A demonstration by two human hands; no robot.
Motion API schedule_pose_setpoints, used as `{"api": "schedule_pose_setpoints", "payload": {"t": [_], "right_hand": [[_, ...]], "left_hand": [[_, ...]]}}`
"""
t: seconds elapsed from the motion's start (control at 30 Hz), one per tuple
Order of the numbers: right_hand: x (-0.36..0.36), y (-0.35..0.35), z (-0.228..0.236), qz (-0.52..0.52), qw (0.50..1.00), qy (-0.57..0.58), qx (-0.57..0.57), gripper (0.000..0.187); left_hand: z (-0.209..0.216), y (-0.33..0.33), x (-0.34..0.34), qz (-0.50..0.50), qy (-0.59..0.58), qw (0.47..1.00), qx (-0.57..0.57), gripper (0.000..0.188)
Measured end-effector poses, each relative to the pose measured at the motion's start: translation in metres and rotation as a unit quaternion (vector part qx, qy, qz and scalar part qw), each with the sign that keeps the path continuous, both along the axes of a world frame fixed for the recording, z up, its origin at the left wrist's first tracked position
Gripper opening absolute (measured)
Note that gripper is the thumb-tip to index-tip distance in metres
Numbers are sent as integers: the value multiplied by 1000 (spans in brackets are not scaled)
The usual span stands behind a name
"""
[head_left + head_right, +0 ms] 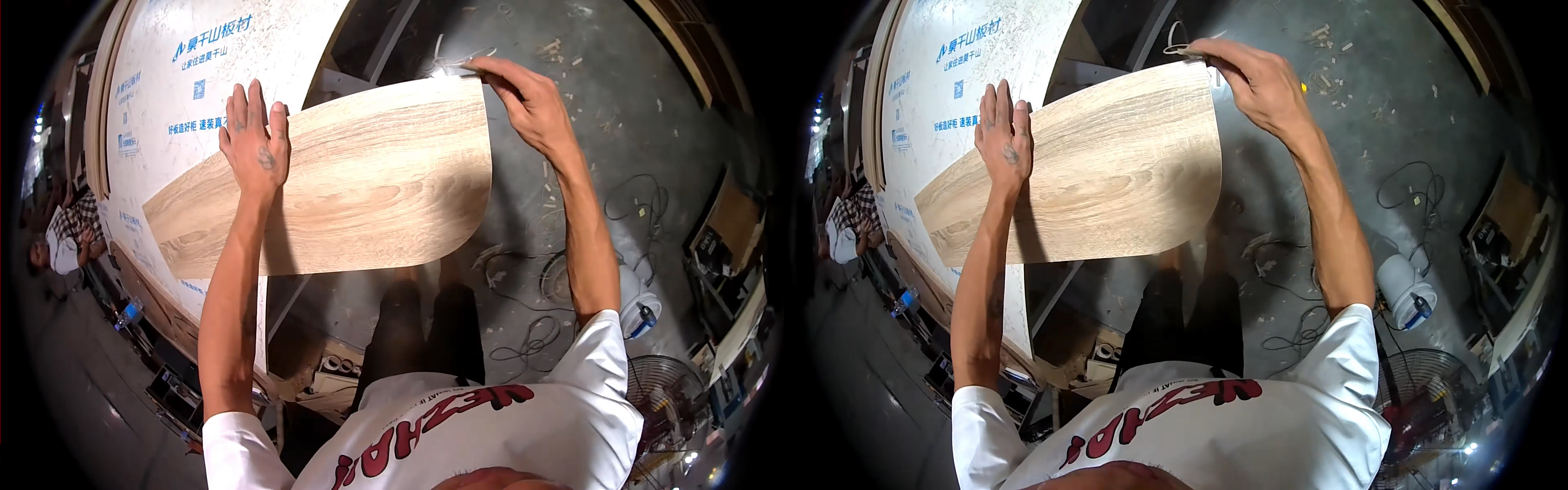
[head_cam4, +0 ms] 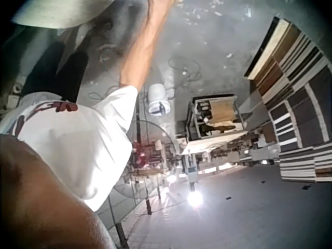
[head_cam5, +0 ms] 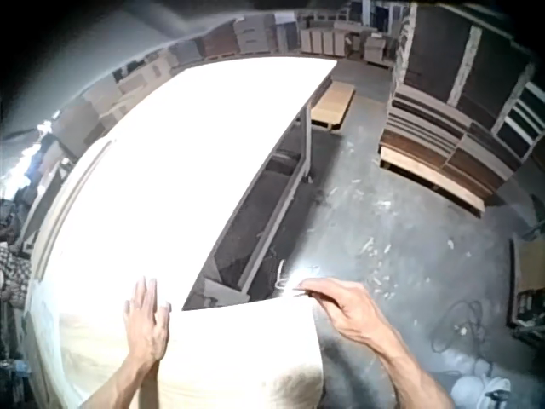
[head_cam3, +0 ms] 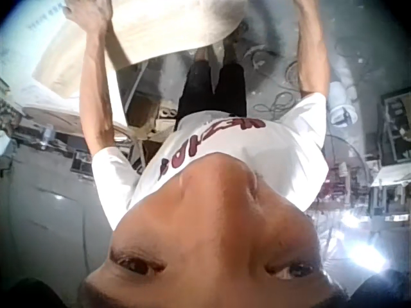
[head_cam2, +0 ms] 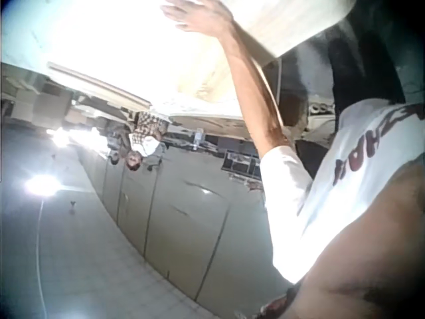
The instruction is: The person uses a utility knife to trim the edges of several wood panels, running the blade along the curved and straight perimeters.
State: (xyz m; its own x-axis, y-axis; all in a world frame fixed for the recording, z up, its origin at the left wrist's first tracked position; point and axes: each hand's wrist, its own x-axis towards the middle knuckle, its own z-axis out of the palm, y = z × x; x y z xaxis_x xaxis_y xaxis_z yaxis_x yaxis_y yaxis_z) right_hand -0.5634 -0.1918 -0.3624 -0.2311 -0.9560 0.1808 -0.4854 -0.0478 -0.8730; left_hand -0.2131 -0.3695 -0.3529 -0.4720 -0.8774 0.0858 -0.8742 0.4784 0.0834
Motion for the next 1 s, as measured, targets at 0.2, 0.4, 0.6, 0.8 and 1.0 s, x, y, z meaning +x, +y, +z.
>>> {"api": "schedule_pose_setpoints", "payload": {"t": [0.2,0.4,0.6,0.8,1.0], "right_hand": [[5,18,-7,-29,988,135,-64,33],[50,107,-7,-15,992,123,-28,33],[17,27,-10,-97,983,132,-86,40],[34,60,-10,-41,981,176,-66,41],[128,162,4,-134,983,123,26,41]], "left_hand": [[-7,1,-4,4,0,1000,10,65],[-7,3,0,8,10,1000,14,68],[-8,-3,-3,7,13,1000,11,70],[-11,-1,1,-1,33,999,5,71],[-4,1,2,-9,32,999,-6,71]]}}
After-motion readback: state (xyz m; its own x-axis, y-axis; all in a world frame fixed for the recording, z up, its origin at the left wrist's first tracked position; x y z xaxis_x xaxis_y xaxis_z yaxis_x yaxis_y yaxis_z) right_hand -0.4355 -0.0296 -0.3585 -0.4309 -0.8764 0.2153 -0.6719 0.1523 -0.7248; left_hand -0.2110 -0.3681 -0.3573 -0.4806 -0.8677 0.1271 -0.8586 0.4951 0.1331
